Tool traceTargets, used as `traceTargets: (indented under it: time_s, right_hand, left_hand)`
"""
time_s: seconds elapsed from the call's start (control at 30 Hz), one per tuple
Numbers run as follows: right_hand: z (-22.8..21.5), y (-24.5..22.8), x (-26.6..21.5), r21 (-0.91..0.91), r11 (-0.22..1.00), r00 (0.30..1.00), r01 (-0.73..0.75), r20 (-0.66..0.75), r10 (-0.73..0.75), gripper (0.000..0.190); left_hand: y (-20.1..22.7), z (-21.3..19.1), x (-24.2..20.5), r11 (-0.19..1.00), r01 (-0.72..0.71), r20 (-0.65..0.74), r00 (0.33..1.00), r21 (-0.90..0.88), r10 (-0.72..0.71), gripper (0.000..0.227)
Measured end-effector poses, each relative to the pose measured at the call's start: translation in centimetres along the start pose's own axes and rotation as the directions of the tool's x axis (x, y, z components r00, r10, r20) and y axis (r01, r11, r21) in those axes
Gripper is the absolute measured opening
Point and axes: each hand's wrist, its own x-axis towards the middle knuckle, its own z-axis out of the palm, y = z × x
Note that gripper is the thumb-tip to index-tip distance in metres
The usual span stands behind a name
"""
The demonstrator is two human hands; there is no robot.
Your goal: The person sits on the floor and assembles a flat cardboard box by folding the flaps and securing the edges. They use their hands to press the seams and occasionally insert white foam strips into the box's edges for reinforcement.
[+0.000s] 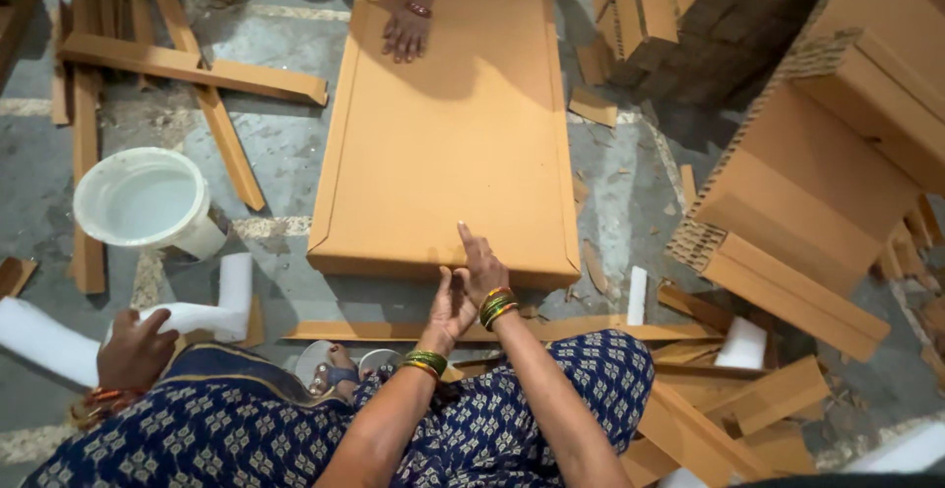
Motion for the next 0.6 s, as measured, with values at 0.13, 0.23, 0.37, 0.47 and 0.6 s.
traceTargets:
  time_s: [0.13,0.23,0.37,0.47,0.6]
  right_hand:
    - [0.4,1.0,1.0,-0.101,0.994,0.988,-0.031,0.146,0.045,0.099]
    - [1.3,1.4,1.1,-0.163,0.986,0.964,-0.042,0.254,0.083,0.097]
    - [1.9,1.8,1.5,-0.203,0.979,0.970,0.020,0.242,0.031,0.094]
    - [2.8,1.5,1.5,-0.199,0.980,0.975,0.004,0.219,0.041,0.083]
    - [4.2,2.9,-0.1,-0.173,0.985,0.985,-0.017,0.169,0.047,0.063]
  left_hand:
    - [-0.2,-0.6,1.9,0.997,-0.081,0.121,0.990,0.016,0.079,0.034]
    - [0.2,-2.3,1.6,0.986,-0.163,0.041,0.986,0.042,0.162,0.032]
    - [-1.7,-2.2,1.9,0.976,-0.206,-0.218,0.952,0.070,0.217,0.040]
    - [-0.9,-0.5,1.7,0.971,-0.220,-0.249,0.939,0.098,0.238,0.045]
    - [-1.0,-0.6,0.7,0.944,-0.127,-0.081,0.984,0.305,0.159,0.064]
